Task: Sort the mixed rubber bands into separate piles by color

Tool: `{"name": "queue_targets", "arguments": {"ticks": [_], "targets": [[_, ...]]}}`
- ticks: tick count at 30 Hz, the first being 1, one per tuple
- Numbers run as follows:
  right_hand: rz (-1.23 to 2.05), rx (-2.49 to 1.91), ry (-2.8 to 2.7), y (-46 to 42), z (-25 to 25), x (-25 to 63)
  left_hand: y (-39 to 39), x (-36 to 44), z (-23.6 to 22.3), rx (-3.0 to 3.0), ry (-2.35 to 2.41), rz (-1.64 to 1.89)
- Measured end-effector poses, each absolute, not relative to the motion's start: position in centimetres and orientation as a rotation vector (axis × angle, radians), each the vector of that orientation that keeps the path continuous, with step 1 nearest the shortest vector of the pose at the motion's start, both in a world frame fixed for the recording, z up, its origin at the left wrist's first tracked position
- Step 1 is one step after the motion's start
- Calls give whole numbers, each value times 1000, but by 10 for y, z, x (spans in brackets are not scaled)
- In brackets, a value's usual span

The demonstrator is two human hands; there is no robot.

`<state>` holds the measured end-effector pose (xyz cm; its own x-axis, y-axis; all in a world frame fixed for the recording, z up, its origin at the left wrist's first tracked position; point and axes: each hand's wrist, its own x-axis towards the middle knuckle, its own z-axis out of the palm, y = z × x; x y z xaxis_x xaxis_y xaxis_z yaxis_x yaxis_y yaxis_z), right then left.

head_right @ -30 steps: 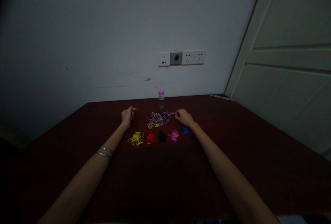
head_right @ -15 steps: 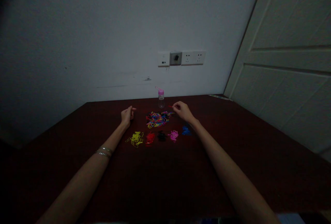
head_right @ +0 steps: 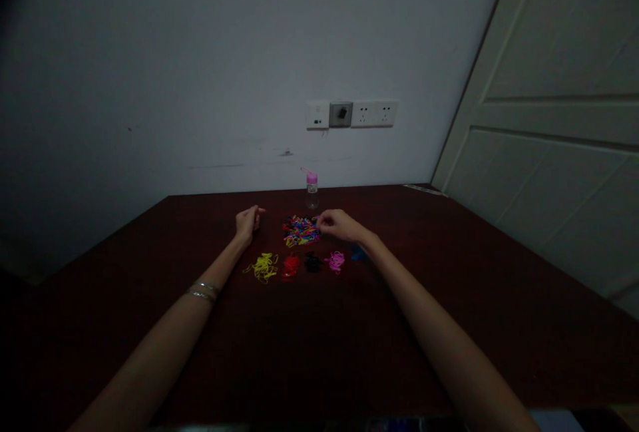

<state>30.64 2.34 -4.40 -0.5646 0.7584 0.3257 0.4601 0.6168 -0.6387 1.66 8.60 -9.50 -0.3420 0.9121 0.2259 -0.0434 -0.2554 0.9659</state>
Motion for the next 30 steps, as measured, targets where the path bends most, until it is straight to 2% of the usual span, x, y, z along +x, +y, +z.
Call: {"name": "queue_targets", "arguments": {"ticks": [6,16,21,30], "targets": [[739,-903,-2554,-4,-41,269,85,16,-95,1177,1290,1650],[707,-858,-2669,-18,-47,249,83,17,-94,1279,1279,1604],[729,-895,-2497,-6,-46,264,81,18,-94,1337,1303,1577],[436,-1290,-1881,45,-69,355,84,23,-97,1698,1415,1358]]}}
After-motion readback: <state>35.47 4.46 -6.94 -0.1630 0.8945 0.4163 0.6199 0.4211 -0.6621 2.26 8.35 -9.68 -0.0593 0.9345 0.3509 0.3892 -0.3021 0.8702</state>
